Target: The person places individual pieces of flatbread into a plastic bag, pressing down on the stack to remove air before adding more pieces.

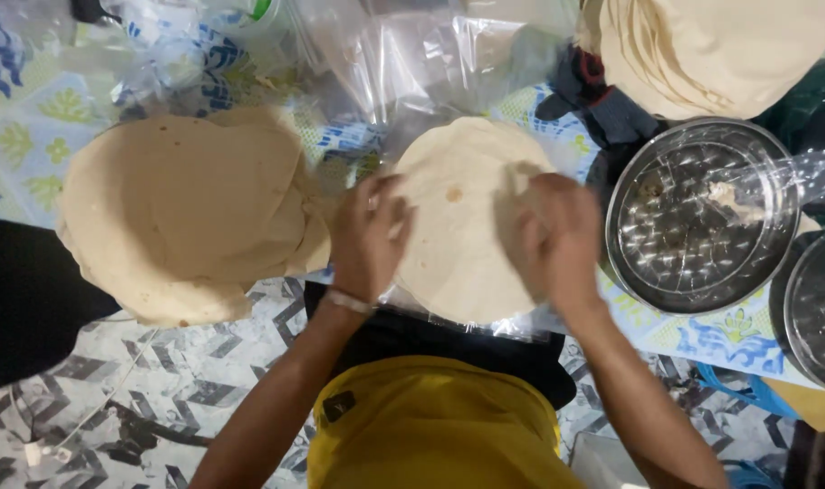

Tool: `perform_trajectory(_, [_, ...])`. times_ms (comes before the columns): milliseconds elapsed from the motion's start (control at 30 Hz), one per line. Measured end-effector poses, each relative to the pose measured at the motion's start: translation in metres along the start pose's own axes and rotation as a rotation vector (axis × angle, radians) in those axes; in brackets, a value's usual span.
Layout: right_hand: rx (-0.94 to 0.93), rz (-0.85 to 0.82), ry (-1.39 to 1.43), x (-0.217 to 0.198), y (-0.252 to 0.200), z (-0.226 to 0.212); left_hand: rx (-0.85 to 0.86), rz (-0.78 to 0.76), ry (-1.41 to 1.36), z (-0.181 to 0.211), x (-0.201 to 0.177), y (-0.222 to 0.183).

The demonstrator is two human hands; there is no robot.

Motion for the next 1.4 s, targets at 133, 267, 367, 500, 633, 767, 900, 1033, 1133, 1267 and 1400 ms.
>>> perform_trajectory(133, [-0.125, -0.152, -0.105, 0.031, -0.025, -0.026, 0.288, -0.097, 0.024, 0.045, 0.039, -0.003])
perform_trajectory(267, [-0.06, -0.273, -0.033, 0.043, -0.026, 0.0, 0.335, -0.224, -0.039, 0.054, 0.038, -0.001])
perform_trajectory(367, [0.106, -0.162, 0.26, 0.002, -0.027, 0.038, 0.417, -0.187, 0.049, 0.056, 0.03, 0.017])
perform_trajectory(500, [0.394, 0.062, 0.522, -0.049, -0.051, 0.112, 0.372, -0.073, -0.009, -0.01, 0.053, 0.104])
perform_trajectory(633, [0.528, 0.175, 0.966, -0.055, -0.086, 0.159, 0.401, 0.274, -0.066, -0.031, 0.036, 0.192])
perform_trajectory(767, [0.589, 0.23, 1.042, -0.06, -0.121, 0.173, 0.348, 0.113, 0.143, -0.061, 0.077, 0.225])
perform_trajectory(900, [0.644, 0.305, 1.059, -0.058, -0.146, 0.19, 0.413, 0.166, 0.051, -0.045, 0.053, 0.227])
perform_trajectory(1033, [0.632, 0.324, 1.039, -0.061, -0.135, 0.183, 0.482, 0.482, 0.031, -0.022, -0.013, 0.237])
perform_trajectory(1133, [0.529, 0.3, 1.013, -0.064, -0.108, 0.146, 0.416, 0.637, 0.22, -0.029, -0.033, 0.243])
perform_trajectory(1267, [0.273, 0.144, 0.796, -0.052, -0.064, 0.049, 0.269, 0.185, -0.932, 0.034, -0.072, 0.206])
perform_trajectory(1400, [0.159, -0.066, 0.858, -0.024, -0.046, -0.036, 0.389, -0.06, -0.923, 0.111, -0.101, 0.098])
Point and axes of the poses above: each hand's wrist, its own y-axis towards the middle knuckle, its own x-axis out of the palm, z = x × y, the point moved 9 cm from there along y, towards the middle knuckle, and after that the axes turned 8 degrees about x, right-handed, at the moved point
